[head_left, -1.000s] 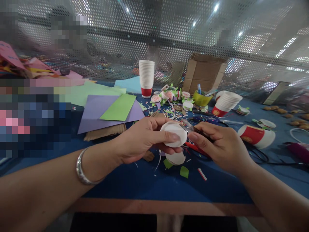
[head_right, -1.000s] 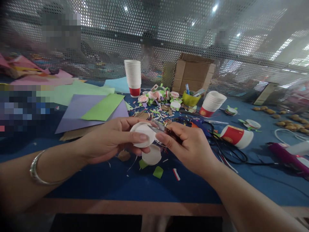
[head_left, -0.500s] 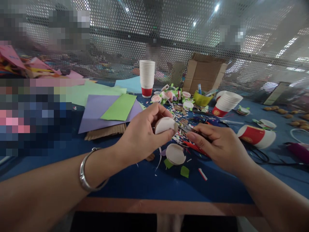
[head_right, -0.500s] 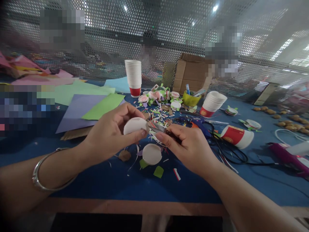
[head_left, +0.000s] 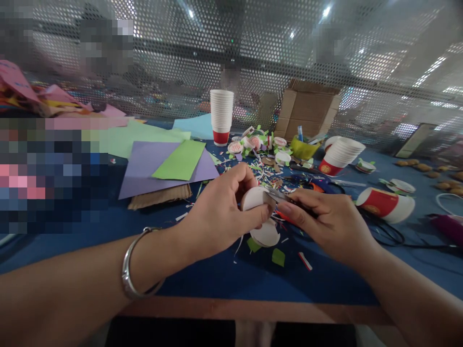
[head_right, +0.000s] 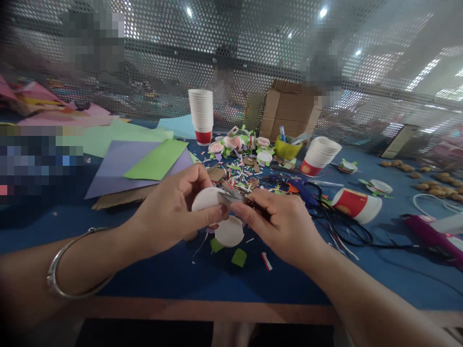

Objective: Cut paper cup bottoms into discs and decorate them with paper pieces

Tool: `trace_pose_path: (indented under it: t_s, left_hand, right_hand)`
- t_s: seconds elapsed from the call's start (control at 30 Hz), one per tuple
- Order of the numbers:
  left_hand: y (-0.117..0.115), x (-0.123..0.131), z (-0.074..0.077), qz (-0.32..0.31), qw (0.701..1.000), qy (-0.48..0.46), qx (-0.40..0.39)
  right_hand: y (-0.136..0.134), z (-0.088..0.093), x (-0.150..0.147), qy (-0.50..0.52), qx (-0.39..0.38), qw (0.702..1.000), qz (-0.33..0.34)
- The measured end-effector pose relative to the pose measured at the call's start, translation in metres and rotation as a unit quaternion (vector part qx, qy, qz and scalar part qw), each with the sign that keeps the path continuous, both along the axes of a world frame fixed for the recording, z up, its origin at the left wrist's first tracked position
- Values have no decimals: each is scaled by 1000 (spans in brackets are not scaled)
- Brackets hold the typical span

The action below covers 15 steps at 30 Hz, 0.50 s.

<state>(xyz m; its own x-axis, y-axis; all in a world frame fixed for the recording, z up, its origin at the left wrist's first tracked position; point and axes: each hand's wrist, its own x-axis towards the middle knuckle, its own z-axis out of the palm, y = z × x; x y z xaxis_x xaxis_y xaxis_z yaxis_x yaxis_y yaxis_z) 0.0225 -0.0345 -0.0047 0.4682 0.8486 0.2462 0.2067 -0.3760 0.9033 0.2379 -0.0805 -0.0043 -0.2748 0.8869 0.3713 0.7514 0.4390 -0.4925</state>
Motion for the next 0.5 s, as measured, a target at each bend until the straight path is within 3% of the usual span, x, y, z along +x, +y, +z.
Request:
trace_pose_path:
  t_s: [0.5]
  left_hand:
    - [2,4,-1,-58,975,-98,-193]
  right_hand:
    - [-2,0,0,-16,33,999,-4]
